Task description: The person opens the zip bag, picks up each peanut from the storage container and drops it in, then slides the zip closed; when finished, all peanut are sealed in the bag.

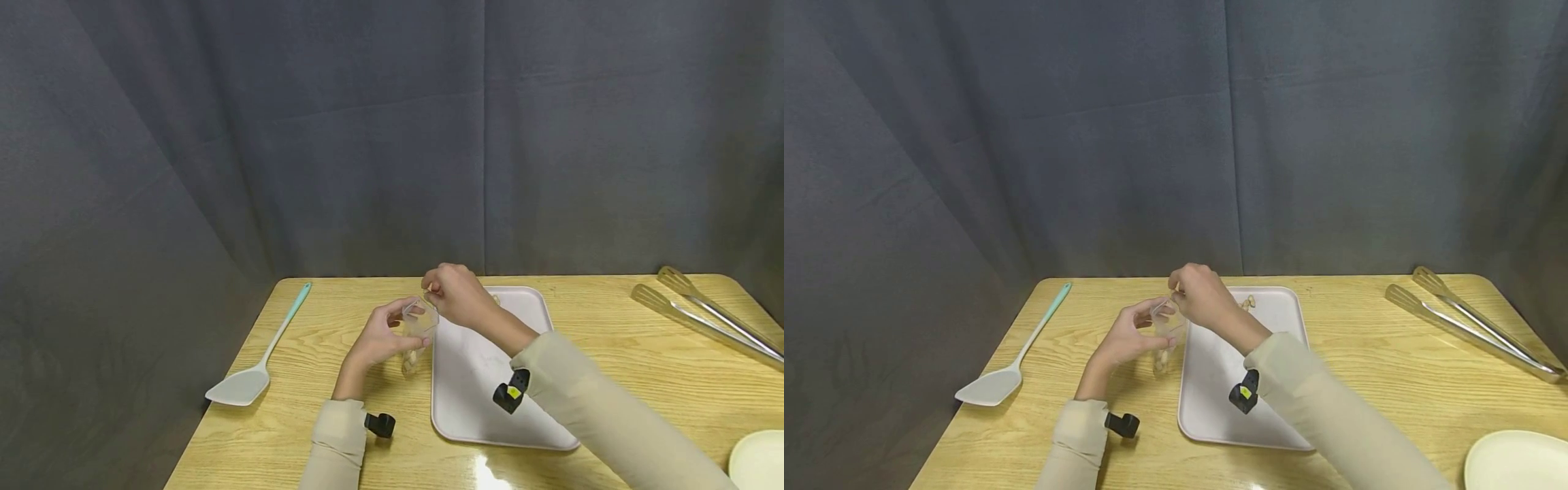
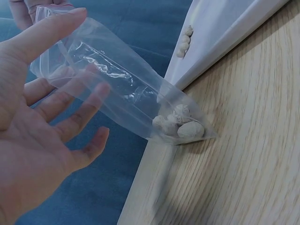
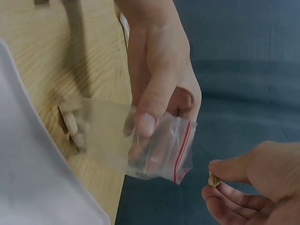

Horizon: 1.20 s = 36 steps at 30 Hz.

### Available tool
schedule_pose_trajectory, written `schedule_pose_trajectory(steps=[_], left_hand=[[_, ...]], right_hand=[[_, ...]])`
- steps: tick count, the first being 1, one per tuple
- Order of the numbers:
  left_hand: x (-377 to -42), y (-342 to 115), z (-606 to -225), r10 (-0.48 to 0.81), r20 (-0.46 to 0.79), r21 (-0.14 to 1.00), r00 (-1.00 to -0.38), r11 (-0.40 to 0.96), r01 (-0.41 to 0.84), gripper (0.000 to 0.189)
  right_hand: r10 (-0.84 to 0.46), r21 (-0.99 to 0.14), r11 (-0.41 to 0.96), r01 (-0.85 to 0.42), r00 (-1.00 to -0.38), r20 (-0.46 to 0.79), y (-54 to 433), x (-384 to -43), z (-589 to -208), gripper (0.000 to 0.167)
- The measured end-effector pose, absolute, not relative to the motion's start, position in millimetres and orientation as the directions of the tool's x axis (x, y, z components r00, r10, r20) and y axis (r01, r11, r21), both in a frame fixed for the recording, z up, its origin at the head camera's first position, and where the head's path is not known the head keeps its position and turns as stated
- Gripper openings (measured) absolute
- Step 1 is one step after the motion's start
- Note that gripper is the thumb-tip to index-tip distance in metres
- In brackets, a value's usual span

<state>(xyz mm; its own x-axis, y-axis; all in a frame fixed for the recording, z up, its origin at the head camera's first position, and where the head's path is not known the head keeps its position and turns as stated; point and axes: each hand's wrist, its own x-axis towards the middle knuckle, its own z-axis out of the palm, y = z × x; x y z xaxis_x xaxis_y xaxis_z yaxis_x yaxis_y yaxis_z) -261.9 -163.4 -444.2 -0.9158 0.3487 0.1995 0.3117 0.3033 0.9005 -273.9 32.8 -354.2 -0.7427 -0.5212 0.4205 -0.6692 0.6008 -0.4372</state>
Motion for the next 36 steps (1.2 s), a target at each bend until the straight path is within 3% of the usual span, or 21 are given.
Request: schedule_pose_trajectory(steps=[23, 36], left_hand=[[-261, -165, -444, 0.368, 0.226, 0.883, -0.902, 0.314, 0.349, 0.062], [-261, -161, -443, 0.354, 0.208, 0.895, -0.912, 0.307, 0.323, 0.076]], right_hand=[[-0.586, -0.43, 0.536, -0.726, -0.687, 0.429, 24, -270, -366, 0.007], [-0.492, -0.469, 0.646, -0.602, -0.798, 0.348, 56, -293, -358, 0.012]])
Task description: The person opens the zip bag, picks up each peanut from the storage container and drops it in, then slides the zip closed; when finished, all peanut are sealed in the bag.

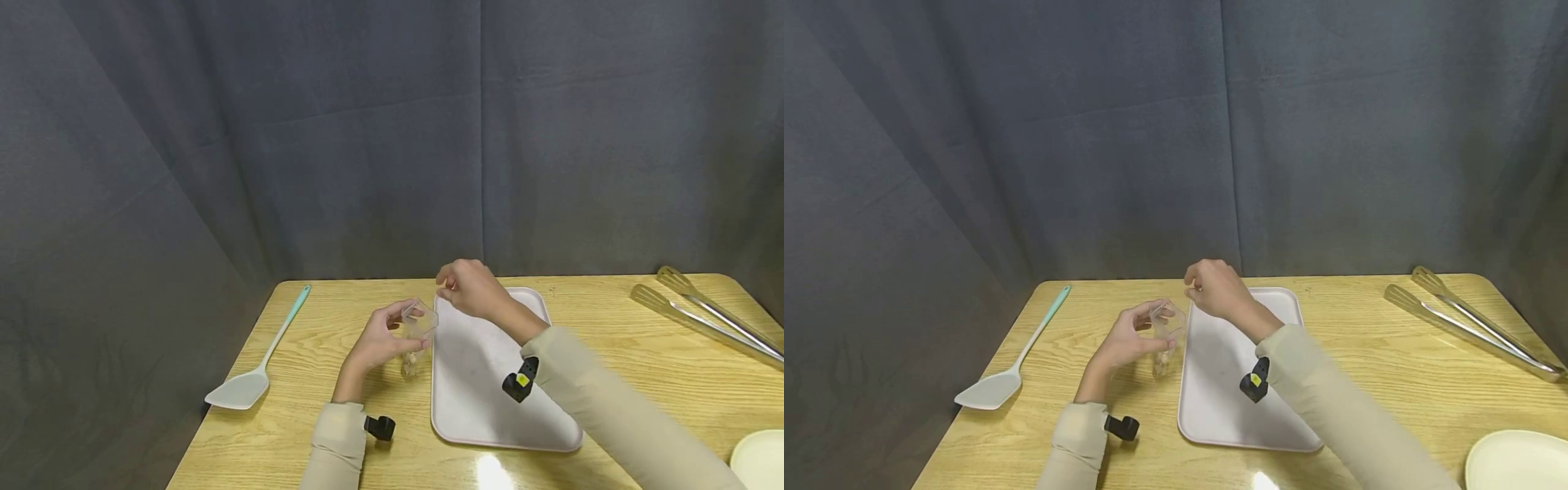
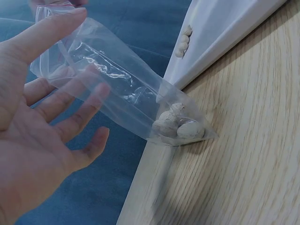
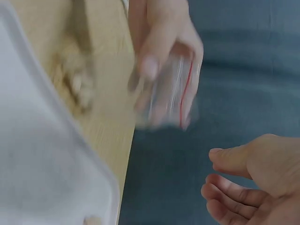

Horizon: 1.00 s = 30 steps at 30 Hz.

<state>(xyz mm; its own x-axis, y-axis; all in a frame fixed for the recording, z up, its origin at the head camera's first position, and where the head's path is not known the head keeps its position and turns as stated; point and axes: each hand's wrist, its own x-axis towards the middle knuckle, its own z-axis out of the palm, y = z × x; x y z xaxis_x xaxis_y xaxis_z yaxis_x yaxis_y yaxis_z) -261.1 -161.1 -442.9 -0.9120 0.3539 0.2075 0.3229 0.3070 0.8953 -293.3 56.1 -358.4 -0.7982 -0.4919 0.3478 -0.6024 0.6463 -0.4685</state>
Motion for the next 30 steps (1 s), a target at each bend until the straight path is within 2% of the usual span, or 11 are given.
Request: schedule_pose_trajectory(steps=[8, 16, 23, 30], left_hand=[[-240, -159, -414, 0.361, 0.201, 0.906, -0.911, 0.284, 0.313, 0.073], [-236, -158, -413, 0.357, 0.219, 0.909, -0.908, 0.264, 0.323, 0.07], [-235, -158, -413, 0.362, 0.189, 0.911, -0.913, 0.282, 0.301, 0.073], [-235, -158, -412, 0.358, 0.19, 0.912, -0.914, 0.281, 0.3, 0.072]], right_hand=[[-0.379, -0.467, 0.762, -0.448, -0.894, 0.239, 99, -330, -381, 0.015], [-0.222, -0.448, 0.866, -0.221, -0.974, 0.05, 127, -349, -424, 0.022], [-0.2, -0.434, 0.879, -0.196, -0.979, 0.038, 132, -354, -444, 0.014], [-0.192, -0.432, 0.881, -0.194, -0.98, 0.047, 132, -356, -458, 0.016]])
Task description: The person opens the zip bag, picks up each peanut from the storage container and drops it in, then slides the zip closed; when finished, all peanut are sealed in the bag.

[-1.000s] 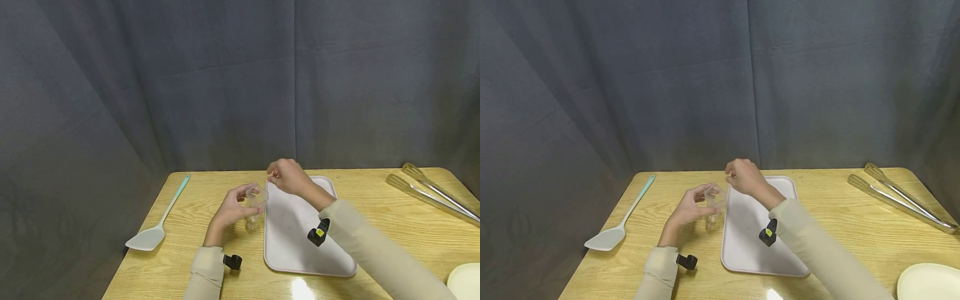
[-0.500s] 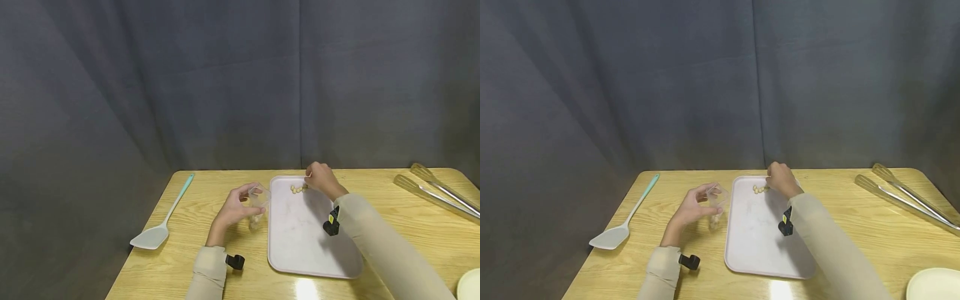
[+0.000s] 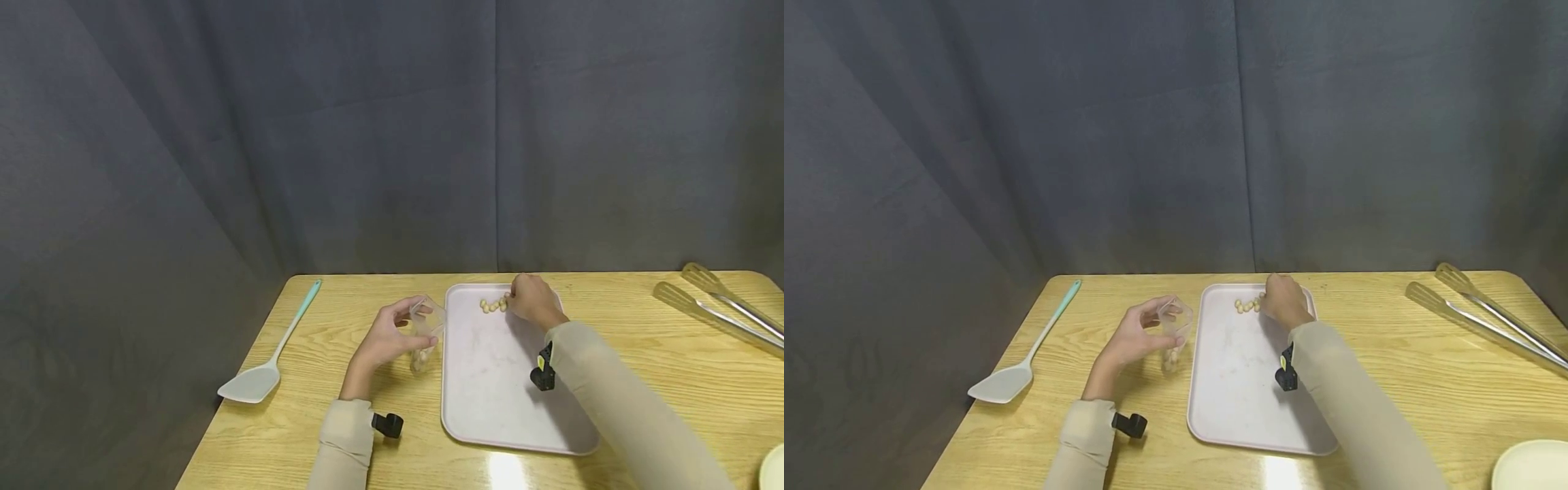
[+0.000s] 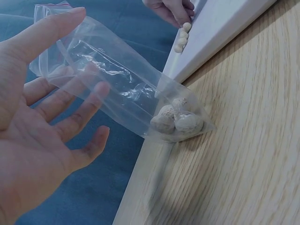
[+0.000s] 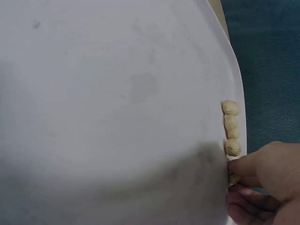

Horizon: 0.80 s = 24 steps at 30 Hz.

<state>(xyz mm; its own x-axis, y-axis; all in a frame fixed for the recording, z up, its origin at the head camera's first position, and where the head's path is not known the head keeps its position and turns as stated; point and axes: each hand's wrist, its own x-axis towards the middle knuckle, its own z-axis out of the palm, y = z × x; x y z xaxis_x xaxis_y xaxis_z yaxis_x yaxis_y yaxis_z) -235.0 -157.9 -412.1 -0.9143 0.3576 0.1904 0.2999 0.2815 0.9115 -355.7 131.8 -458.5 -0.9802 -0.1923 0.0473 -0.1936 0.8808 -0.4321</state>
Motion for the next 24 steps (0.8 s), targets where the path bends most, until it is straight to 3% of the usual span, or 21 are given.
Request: schedule_pose_trajectory(steps=[13, 20, 24], left_hand=[[-236, -158, -413, 0.355, 0.175, 0.913, -0.918, 0.291, 0.286, 0.073], [-236, -157, -413, 0.351, 0.171, 0.912, -0.921, 0.296, 0.283, 0.074], [-237, -157, -414, 0.349, 0.181, 0.914, -0.919, 0.286, 0.288, 0.074]], right_hand=[[-0.196, -0.428, 0.882, -0.198, -0.979, 0.049, 129, -355, -458, 0.014], [-0.275, -0.436, 0.845, -0.309, -0.951, 0.142, 116, -346, -435, 0.019], [-0.33, -0.43, 0.81, -0.398, -0.917, 0.226, 104, -337, -417, 0.014]])
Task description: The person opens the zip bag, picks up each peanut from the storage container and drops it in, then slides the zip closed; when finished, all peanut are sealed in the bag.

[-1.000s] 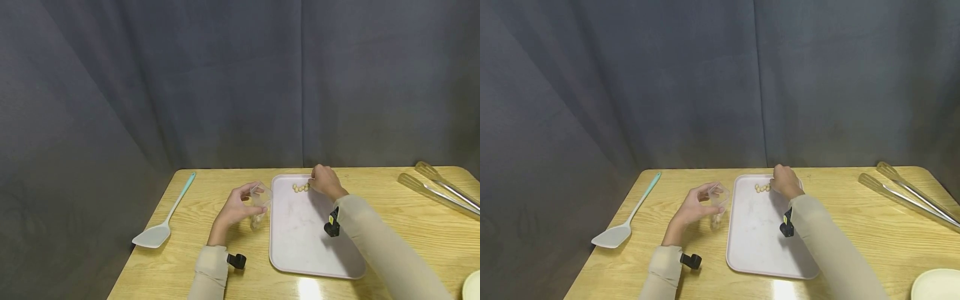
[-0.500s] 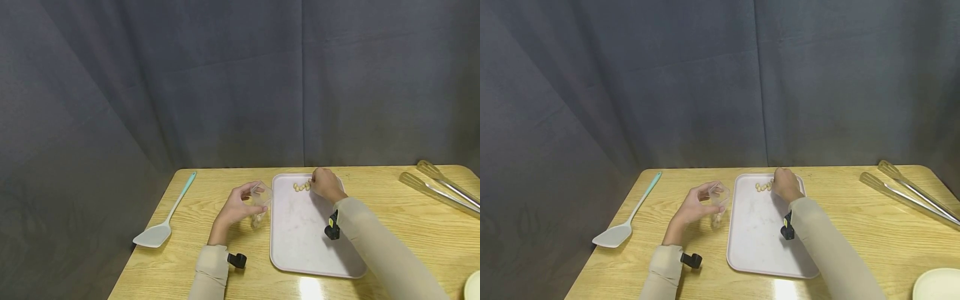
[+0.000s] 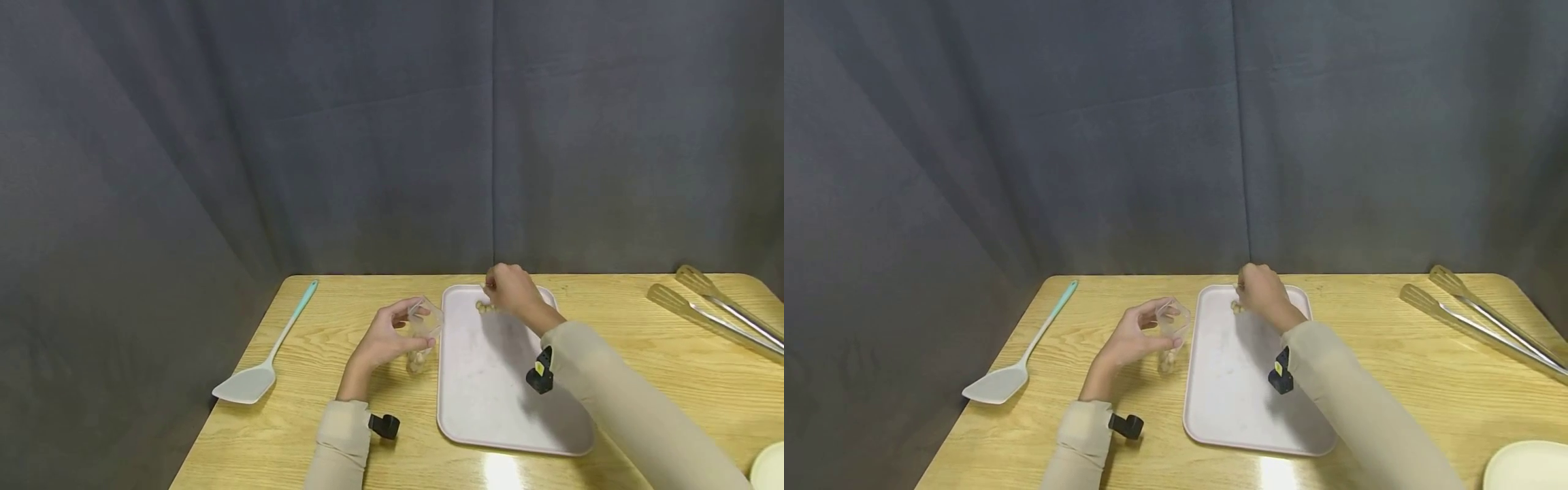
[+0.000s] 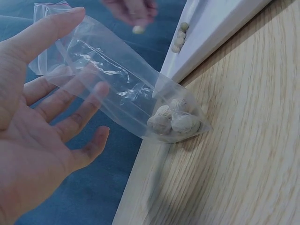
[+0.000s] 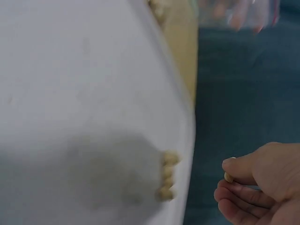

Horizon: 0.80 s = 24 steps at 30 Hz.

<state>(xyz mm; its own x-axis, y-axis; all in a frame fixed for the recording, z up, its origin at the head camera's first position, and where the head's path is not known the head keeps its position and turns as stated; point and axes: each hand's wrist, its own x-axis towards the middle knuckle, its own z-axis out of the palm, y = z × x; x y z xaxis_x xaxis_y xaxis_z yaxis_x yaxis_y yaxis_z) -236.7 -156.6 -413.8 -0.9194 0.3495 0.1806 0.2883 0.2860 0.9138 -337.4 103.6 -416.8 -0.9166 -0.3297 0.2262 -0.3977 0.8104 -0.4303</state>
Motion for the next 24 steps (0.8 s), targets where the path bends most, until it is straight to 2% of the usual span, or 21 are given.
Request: schedule_pose_trajectory(steps=[5, 13, 24], left_hand=[[-241, -157, -419, 0.36, 0.164, 0.917, -0.918, 0.288, 0.276, 0.074], [-259, -161, -445, 0.34, 0.173, 0.906, -0.924, 0.313, 0.284, 0.076], [-258, -161, -447, 0.347, 0.182, 0.891, -0.92, 0.338, 0.304, 0.073]], right_hand=[[-0.399, -0.432, 0.742, -0.513, -0.856, 0.33, 88, -320, -393, 0.006], [-0.482, -0.406, 0.642, -0.65, -0.755, 0.446, 64, -294, -366, 0.004], [-0.569, -0.388, 0.573, -0.722, -0.691, 0.446, 44, -271, -361, 0.004]])
